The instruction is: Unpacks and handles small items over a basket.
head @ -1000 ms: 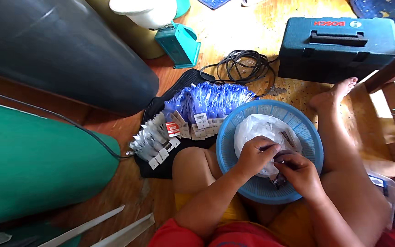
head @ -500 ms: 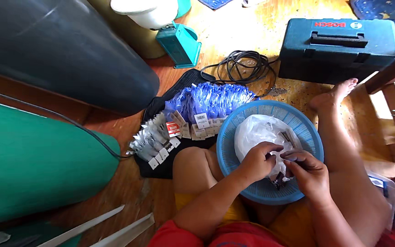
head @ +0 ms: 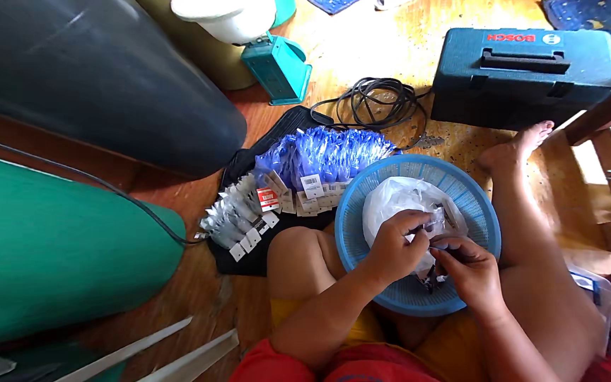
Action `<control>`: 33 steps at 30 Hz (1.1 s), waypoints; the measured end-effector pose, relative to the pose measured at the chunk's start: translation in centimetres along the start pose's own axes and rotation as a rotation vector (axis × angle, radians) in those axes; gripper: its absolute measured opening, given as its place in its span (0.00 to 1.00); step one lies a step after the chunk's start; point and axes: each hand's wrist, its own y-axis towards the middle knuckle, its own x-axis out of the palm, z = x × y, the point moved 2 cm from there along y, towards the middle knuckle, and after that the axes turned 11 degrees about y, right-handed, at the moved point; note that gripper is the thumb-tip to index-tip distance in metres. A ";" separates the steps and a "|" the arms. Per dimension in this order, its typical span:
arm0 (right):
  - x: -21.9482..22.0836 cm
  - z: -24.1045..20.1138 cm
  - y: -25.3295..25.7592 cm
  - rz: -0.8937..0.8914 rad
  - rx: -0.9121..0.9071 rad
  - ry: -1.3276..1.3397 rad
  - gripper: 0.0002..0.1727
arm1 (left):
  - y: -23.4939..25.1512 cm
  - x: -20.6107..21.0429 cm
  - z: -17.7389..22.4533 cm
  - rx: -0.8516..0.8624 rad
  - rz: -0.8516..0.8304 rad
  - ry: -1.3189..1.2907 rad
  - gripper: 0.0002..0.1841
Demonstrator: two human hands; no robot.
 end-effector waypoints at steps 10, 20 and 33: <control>0.3 -0.1 -0.2 -0.003 -0.035 -0.068 0.06 | 0.2 0.1 1.4 0.062 0.061 0.104 0.09; -0.2 -0.3 0.0 -0.002 -0.072 -0.055 0.05 | -0.1 0.0 1.7 0.075 0.081 -0.018 0.21; -0.5 -2.0 0.4 -0.065 -0.235 0.157 0.05 | -0.5 0.0 3.0 0.282 -0.004 0.134 0.21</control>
